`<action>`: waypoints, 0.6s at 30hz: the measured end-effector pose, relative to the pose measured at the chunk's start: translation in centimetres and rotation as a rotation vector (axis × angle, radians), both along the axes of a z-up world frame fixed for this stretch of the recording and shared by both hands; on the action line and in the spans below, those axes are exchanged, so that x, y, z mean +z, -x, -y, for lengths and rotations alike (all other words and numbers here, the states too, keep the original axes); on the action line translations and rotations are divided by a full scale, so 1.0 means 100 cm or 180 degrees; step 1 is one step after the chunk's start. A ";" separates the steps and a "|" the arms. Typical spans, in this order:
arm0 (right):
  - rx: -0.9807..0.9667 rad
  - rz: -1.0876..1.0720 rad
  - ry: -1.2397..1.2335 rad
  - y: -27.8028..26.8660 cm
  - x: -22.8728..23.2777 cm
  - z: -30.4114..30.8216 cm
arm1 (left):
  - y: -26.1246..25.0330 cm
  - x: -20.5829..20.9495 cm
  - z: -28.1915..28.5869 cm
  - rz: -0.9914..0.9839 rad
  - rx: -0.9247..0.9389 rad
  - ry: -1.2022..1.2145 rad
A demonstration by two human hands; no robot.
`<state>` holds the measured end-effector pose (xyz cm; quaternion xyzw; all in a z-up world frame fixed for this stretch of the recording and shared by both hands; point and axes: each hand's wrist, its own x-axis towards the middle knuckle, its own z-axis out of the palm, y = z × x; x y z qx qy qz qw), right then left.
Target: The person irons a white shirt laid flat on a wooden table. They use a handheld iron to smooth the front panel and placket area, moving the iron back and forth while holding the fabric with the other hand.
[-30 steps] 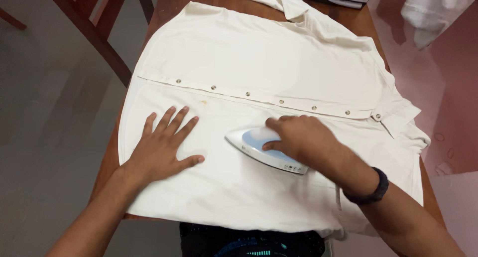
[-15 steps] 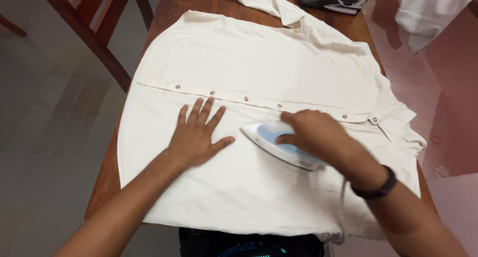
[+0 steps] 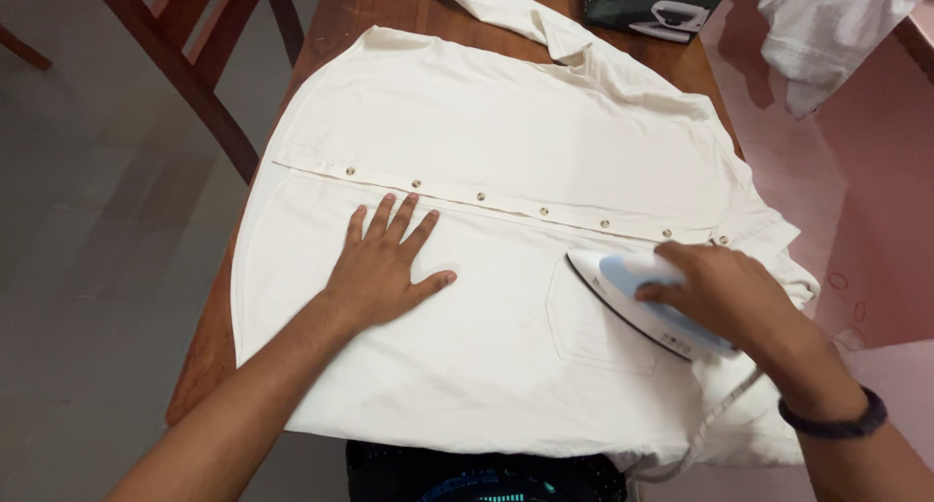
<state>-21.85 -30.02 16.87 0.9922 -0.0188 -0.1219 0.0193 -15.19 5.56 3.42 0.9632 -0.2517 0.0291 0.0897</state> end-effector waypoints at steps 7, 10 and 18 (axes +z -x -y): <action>0.0553 -0.0203 -0.0403 0.030 -0.001 -0.033 | 0.001 -0.001 0.000 -0.0074 0.0027 -0.0052; 0.0697 -0.0459 -0.0413 0.035 -0.003 -0.054 | -0.001 -0.001 -0.001 -0.0064 0.0005 -0.0038; 0.0715 0.1234 -0.1817 -0.015 -0.051 0.065 | -0.021 -0.011 -0.023 0.0214 0.0157 0.0676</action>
